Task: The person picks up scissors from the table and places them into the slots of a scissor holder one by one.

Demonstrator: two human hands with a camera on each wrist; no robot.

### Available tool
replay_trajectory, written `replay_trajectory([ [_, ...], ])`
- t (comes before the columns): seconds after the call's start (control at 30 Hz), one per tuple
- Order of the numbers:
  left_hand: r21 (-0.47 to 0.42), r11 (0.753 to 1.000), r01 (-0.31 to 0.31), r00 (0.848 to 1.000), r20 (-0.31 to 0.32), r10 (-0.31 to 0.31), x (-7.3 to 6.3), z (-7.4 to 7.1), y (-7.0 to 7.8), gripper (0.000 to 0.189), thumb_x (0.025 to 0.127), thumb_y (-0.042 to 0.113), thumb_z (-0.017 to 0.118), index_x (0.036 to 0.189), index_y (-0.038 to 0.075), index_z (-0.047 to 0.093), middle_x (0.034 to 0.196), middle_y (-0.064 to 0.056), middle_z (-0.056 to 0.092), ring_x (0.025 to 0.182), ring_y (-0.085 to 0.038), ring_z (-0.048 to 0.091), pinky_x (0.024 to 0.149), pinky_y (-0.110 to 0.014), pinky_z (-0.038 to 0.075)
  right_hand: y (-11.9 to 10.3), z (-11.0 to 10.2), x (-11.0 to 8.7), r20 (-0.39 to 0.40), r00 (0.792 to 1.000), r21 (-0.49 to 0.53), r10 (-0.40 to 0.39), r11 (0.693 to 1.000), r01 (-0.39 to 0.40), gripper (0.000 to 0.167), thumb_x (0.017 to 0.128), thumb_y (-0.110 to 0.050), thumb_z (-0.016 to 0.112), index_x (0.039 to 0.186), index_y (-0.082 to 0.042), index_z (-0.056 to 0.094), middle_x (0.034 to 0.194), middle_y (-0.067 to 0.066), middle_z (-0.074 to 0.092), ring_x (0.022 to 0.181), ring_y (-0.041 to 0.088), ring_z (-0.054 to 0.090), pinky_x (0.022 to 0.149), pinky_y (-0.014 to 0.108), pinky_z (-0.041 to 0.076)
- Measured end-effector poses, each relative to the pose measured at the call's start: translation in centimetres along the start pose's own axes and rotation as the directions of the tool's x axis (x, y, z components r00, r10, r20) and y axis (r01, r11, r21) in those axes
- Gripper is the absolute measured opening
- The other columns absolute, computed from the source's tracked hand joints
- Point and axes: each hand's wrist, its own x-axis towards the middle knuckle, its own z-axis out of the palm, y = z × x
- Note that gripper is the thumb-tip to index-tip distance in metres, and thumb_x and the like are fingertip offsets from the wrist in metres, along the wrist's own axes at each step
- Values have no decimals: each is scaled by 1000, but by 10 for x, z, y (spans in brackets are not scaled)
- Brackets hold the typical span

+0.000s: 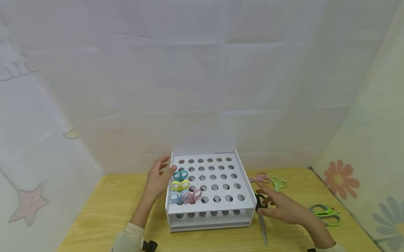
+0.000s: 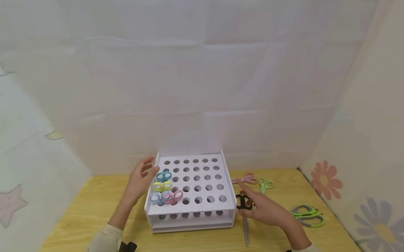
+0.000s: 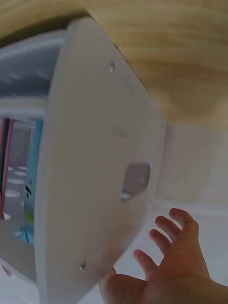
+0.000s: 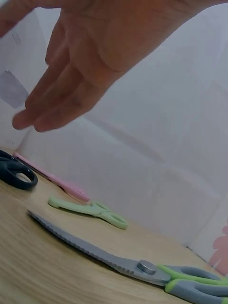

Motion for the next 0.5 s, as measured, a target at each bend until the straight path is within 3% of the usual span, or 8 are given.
replay_trajectory([
  [0.1, -119, 991, 66, 997, 34, -63, -1, 5, -10, 60, 100, 35, 68, 151, 11, 46, 151, -10, 45, 135, -34, 46, 108, -53, 39, 6, -1, 1, -19, 998, -50, 58, 997, -59, 84, 99, -31, 69, 163, -12, 18, 140, 31, 50, 105, 34, 64, 83, 52, 53],
  [0.23, -234, 966, 107, 994, 58, -96, -2, 9, -16, 51, 104, 20, 60, 151, 8, 45, 152, -13, 44, 136, -35, 44, 106, -51, 41, 14, -3, 2, -87, 991, -99, 102, 989, -110, 75, 100, -28, 68, 160, -8, 28, 134, 31, 55, 101, 34, 65, 76, 46, 55],
  [0.37, -261, 960, 101, 995, 40, -94, -1, 10, -18, 48, 104, 13, 59, 150, 8, 48, 151, -13, 46, 135, -35, 47, 105, -50, 43, 21, -4, 4, -147, 985, -118, 94, 987, -112, 69, 101, -26, 68, 157, -5, 34, 129, 28, 59, 97, 33, 67, 77, 46, 55],
  [0.5, -219, 971, 96, 995, 21, -93, -3, 9, -21, 48, 103, 15, 61, 150, 11, 51, 150, -11, 49, 132, -32, 51, 102, -45, 46, 29, 2, 7, -195, 976, -110, 95, 987, -119, 63, 100, -18, 67, 154, 0, 39, 125, 28, 61, 94, 32, 68, 76, 41, 56],
])
